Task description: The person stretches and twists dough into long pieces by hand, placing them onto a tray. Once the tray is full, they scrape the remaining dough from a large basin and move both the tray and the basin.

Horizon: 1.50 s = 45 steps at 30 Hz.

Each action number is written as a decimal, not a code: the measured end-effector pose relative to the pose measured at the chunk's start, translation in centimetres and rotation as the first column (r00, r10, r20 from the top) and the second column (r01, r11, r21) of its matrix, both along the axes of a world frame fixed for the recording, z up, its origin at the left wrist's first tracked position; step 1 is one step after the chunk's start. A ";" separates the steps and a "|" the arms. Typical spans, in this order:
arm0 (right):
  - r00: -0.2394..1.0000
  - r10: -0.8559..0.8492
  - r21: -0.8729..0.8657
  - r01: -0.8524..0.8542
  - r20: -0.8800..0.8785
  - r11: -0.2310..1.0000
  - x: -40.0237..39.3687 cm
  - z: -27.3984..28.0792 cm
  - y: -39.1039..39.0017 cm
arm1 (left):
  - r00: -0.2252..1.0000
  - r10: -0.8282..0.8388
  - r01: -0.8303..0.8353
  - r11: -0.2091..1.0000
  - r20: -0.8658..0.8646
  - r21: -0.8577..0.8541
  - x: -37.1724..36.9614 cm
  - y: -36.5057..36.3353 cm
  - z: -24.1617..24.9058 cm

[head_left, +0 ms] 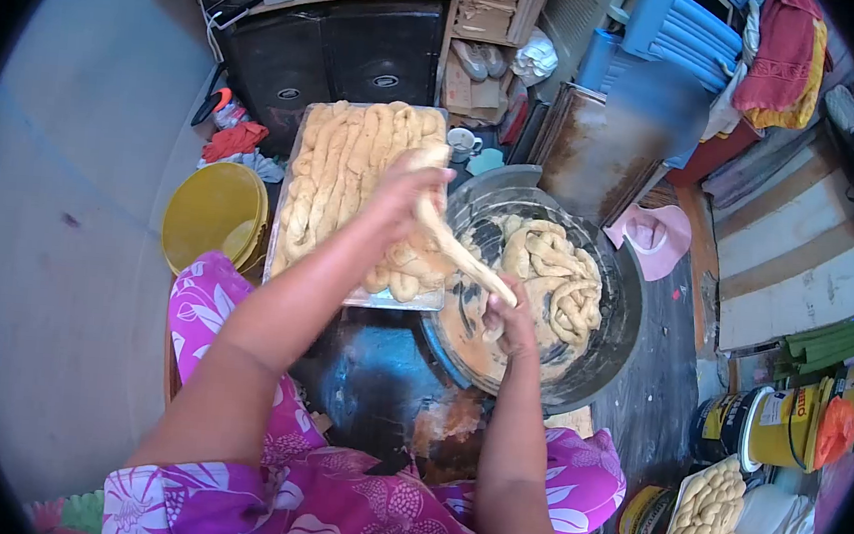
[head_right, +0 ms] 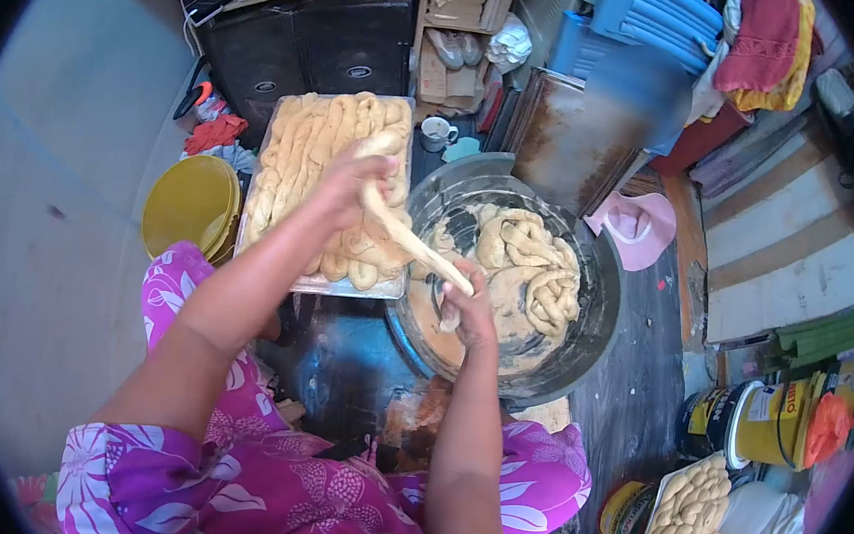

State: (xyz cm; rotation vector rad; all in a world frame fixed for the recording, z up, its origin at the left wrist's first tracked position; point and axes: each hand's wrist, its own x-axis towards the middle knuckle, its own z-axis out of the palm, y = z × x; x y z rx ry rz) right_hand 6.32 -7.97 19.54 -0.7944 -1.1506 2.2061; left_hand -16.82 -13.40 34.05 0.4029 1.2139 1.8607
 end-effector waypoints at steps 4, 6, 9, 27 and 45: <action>0.966 0.097 0.002 -0.099 -0.239 0.995 -4.6 8.7 -1.0 | 0.981 0.018 -0.019 1.000 -0.192 -0.006 -9.8 -7.4 -1.6; 0.979 0.202 0.086 -0.199 -0.027 0.976 -7.3 7.8 0.4 | 0.852 0.164 -0.300 0.931 -0.497 -0.206 -11.4 -10.1 -1.4; 0.855 0.167 0.316 -0.354 0.492 0.880 -10.8 5.3 0.8 | 0.678 -0.188 -0.321 0.794 -0.710 -0.516 -16.1 -13.5 -4.8; 0.758 -0.378 0.846 -0.448 0.531 0.289 -16.2 4.6 -3.7 | 0.137 -0.566 -0.613 0.596 -0.813 -0.518 -12.3 -12.7 -4.8; 0.538 -0.433 0.552 -0.073 0.723 0.831 -6.0 -12.3 6.7 | -0.354 -0.524 0.023 0.823 -0.774 -0.567 0.6 -7.1 -5.5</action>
